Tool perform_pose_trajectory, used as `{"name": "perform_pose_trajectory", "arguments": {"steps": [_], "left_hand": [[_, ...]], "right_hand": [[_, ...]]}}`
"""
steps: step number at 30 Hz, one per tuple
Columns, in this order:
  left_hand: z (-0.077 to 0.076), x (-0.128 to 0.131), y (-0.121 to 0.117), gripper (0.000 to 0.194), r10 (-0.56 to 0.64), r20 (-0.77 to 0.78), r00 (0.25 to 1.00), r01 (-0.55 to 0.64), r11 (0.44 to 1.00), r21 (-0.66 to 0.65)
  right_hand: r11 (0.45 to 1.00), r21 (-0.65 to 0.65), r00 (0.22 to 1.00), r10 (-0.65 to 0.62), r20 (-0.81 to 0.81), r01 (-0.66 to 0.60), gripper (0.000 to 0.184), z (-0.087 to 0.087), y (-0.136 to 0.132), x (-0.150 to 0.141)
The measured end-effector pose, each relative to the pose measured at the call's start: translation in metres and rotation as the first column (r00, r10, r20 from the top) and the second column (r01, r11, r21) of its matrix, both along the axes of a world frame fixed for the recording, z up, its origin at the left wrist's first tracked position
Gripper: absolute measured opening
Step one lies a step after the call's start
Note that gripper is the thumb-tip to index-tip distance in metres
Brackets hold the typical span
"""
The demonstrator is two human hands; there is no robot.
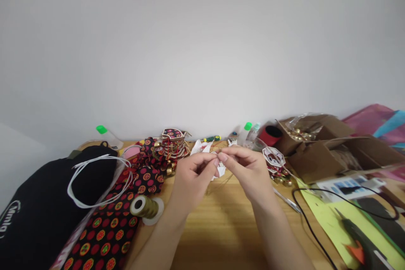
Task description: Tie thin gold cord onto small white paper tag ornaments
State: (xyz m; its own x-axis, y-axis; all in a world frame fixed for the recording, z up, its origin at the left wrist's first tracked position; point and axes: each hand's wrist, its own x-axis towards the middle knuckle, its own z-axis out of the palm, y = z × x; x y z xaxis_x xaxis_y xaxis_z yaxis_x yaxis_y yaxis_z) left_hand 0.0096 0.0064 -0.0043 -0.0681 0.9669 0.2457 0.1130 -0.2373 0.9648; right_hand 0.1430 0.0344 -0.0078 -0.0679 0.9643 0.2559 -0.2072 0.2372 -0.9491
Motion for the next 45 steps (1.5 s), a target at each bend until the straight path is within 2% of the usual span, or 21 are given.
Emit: {"name": "perform_pose_trajectory", "arguments": {"steps": [6, 9, 14, 19, 31, 33, 36, 40, 45], "left_hand": [[-0.0009, -0.0003, 0.0017, 0.025, 0.003, -0.036, 0.999, -0.003, 1.0, -0.013], [-0.0019, 0.0004, 0.0025, 0.023, 0.008, -0.027, 1.0, -0.009, 1.0, -0.017], [-0.0034, 0.0004, 0.0037, 0.021, 0.006, 0.015, 1.0, -0.006, 1.0, 0.003], [-0.0053, -0.0005, 0.0055, 0.017, -0.011, 0.081, 0.997, 0.01, 1.0, 0.007], [-0.0033, 0.0004, 0.0089, 0.008, -0.038, 0.229, 0.973, 0.05, 0.998, -0.048], [-0.0029, -0.0002, 0.0072, 0.009, -0.069, 0.215, 0.974, 0.08, 0.996, -0.043], [-0.0024, -0.0018, 0.0048, 0.011, -0.107, 0.11, 0.988, 0.11, 0.994, -0.015], [-0.0025, -0.004, 0.0047, 0.01, -0.061, -0.038, 0.997, 0.064, 0.994, 0.084], [-0.002, -0.0054, 0.0044, 0.012, -0.06, -0.093, 0.994, 0.068, 0.994, 0.089]], "right_hand": [[0.975, 0.22, 0.984, -0.068, 0.165, 0.031, 0.011, -0.0021, 0.0026, 0.0047], [0.964, 0.264, 0.972, -0.098, 0.214, 0.04, 0.01, 0.0013, 0.0023, 0.0058], [0.99, 0.144, 0.988, -0.029, 0.153, 0.007, 0.009, 0.0045, 0.0016, 0.0037], [0.999, 0.045, 0.996, 0.012, 0.086, -0.016, 0.016, 0.0045, 0.0023, 0.0032], [0.996, 0.009, 0.994, 0.087, 0.058, -0.088, 0.013, 0.004, 0.0035, 0.0064], [0.995, 0.006, 0.993, 0.095, 0.066, -0.096, 0.013, 0.0043, 0.0039, 0.007], [0.995, 0.006, 0.992, 0.101, 0.072, -0.102, 0.012, 0.0045, 0.0043, 0.0079], [0.995, 0.006, 0.993, 0.095, 0.076, -0.095, 0.012, 0.0037, 0.0043, 0.0086], [0.997, 0.018, 0.992, 0.069, 0.109, -0.071, 0.012, 0.0031, 0.0045, 0.0079]]}}
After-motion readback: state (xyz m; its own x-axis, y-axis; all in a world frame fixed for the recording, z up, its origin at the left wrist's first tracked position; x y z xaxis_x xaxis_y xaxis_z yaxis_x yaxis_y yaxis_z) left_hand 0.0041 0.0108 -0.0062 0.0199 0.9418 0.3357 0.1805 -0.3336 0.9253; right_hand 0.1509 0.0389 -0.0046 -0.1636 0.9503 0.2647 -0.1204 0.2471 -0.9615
